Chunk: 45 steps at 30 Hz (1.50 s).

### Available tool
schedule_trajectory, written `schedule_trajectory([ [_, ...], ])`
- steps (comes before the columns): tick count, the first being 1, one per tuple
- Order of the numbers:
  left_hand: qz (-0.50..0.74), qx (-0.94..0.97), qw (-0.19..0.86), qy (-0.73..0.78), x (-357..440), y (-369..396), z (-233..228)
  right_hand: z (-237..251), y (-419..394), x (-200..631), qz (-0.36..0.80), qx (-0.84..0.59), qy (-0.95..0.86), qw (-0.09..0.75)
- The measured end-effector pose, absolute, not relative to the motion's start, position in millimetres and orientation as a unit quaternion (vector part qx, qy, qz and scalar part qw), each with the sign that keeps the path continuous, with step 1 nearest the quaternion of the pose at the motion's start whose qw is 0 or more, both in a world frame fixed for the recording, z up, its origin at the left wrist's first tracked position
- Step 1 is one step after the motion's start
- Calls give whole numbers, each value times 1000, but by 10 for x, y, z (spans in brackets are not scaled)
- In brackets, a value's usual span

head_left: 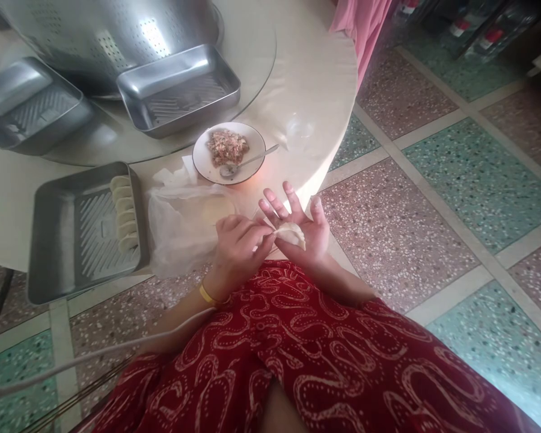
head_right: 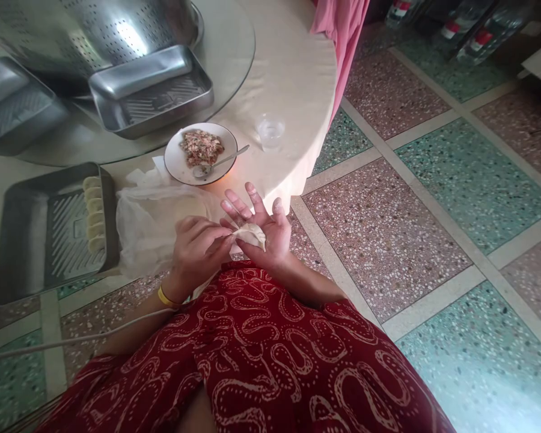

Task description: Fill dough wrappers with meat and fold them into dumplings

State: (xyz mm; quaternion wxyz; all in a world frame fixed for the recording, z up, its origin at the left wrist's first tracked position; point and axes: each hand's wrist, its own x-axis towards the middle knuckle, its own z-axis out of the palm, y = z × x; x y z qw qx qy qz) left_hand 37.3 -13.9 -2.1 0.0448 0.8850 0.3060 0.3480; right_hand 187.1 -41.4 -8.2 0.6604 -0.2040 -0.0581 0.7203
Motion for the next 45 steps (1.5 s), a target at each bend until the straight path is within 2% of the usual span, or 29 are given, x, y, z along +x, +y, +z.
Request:
schedule_trajectory([
  [25,348,888,51,296,368,-143,-12,-94,-414,1873,736,-186,-36,650],
  [32,329,897,87,281,356,-137,-36,-27,-425,1857,747,-193,-24,636],
  [45,336,903,72,260,372,-144,-28,-52,-426,1839,760,-193,-26,620],
])
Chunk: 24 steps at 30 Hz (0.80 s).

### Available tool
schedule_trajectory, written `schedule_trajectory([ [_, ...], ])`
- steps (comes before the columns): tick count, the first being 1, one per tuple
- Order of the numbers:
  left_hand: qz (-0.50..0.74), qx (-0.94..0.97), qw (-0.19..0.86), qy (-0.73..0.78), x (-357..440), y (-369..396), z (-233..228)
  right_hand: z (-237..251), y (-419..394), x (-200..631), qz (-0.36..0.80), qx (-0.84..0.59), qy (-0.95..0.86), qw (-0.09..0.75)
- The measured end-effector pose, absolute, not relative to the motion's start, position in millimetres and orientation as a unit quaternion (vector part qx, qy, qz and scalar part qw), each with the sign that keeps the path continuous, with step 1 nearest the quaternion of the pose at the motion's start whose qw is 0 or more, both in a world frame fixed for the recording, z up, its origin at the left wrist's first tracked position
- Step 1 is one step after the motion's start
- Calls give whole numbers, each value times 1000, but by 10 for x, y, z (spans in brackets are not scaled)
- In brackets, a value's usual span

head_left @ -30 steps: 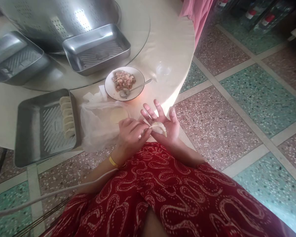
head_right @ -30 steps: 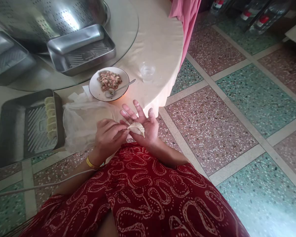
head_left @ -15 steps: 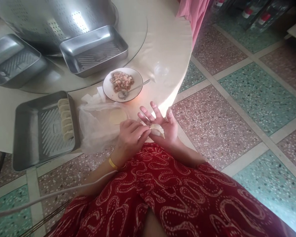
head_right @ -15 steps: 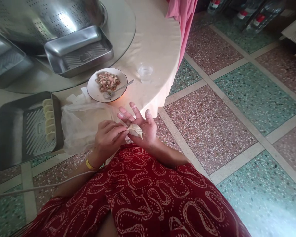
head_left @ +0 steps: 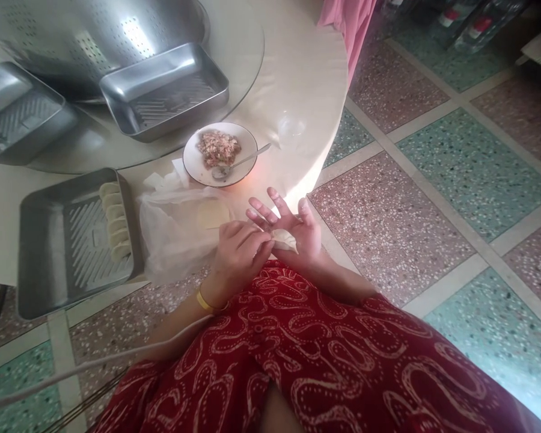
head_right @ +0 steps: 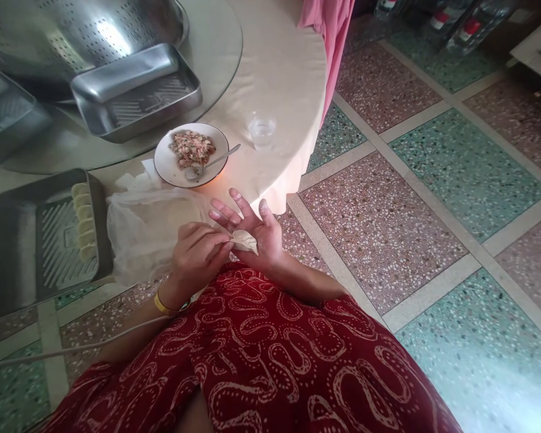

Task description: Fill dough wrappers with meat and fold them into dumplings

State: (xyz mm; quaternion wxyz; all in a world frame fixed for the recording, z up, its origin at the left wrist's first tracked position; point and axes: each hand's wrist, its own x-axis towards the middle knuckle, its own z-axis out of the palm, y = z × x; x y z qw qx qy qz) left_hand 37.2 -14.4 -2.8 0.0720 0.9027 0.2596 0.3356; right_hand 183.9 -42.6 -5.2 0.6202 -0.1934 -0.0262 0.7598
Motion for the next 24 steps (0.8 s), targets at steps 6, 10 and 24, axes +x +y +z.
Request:
schedule_trajectory([
  [6,342,904,52,250,364,-130,21,-51,-421,1855,778,-187,-21,600],
  [10,318,919,64,223,376,-110,23,-76,-425,1858,797,-191,-2,572],
  [24,260,947,97,165,340,-54,-12,-116,-450,1881,840,-185,35,509],
])
